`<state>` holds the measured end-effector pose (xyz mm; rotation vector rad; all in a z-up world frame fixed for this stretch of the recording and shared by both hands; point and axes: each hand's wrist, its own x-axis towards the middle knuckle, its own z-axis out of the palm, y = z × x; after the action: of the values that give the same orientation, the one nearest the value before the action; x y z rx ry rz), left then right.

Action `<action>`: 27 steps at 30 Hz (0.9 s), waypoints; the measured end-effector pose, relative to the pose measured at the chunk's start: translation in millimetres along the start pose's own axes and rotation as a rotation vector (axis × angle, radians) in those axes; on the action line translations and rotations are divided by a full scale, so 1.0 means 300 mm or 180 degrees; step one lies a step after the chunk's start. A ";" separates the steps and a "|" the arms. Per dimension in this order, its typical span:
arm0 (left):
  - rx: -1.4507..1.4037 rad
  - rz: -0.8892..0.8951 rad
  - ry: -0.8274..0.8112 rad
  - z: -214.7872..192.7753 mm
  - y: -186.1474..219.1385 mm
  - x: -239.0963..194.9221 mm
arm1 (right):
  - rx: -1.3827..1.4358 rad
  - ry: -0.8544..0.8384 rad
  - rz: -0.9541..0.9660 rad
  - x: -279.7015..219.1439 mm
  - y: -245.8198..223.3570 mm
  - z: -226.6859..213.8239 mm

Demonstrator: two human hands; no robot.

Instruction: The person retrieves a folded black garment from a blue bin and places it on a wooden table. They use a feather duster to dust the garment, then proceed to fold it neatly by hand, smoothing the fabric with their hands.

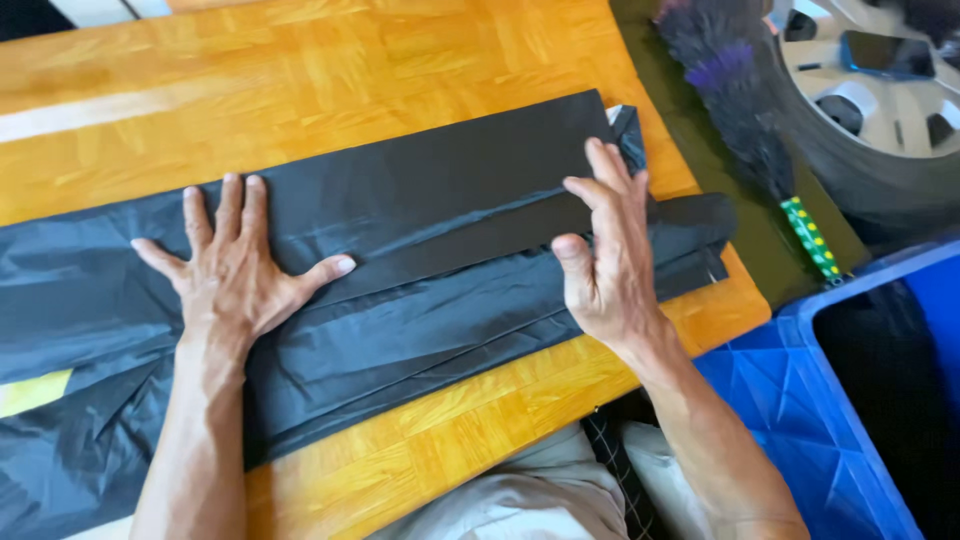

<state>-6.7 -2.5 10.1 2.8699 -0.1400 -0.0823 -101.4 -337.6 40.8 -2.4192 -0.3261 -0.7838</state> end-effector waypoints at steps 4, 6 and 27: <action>-0.0009 -0.0080 0.0030 0.012 -0.010 0.001 | 0.0752 -0.0339 -0.0155 0.153 -0.095 0.153; 0.0009 0.0031 0.0164 0.019 -0.016 -0.004 | 0.0399 -0.1212 -0.0203 0.211 -0.087 0.271; -0.0093 0.1396 0.0435 0.234 0.232 -0.362 | -0.1067 -0.2217 -0.0486 0.157 -0.041 0.479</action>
<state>-125.7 -76.4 -34.3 2.7324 -0.7243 0.1941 -2.5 -240.9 -21.2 -2.9564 -0.6955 -0.0146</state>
